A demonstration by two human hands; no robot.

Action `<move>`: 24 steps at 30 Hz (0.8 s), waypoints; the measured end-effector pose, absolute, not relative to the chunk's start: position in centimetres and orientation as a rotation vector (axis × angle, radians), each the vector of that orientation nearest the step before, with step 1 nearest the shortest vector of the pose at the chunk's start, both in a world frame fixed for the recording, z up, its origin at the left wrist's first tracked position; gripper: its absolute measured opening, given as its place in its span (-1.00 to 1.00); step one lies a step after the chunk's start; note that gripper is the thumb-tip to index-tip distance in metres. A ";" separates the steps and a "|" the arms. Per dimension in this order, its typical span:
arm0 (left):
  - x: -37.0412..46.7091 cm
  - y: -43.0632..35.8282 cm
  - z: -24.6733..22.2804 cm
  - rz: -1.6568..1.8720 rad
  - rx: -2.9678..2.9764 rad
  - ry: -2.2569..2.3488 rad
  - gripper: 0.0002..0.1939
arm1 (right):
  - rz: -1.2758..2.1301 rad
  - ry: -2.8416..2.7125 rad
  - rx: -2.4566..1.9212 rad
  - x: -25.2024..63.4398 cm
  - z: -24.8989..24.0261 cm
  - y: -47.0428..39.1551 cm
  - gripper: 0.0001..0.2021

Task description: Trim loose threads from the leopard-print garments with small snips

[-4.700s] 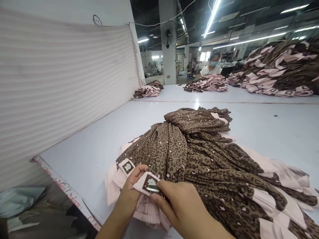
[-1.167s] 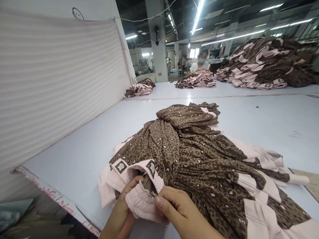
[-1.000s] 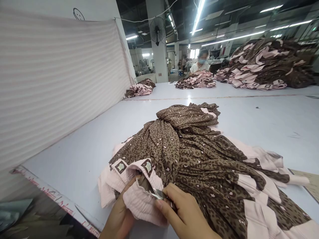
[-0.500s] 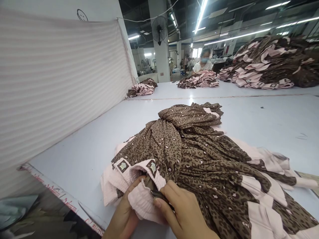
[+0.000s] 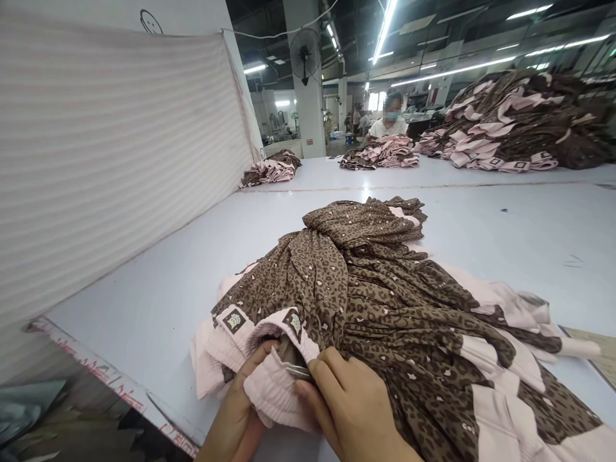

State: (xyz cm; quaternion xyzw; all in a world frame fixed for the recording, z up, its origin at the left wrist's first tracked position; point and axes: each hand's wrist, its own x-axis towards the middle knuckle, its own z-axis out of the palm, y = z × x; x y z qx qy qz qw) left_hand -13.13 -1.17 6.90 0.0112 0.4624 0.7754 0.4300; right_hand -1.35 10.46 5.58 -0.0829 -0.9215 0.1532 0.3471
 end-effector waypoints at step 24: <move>-12.3 -0.8 7.8 1.917 0.259 1.133 -0.69 | 0.517 -2.394 -0.142 -1.6 6.3 9.1 -0.67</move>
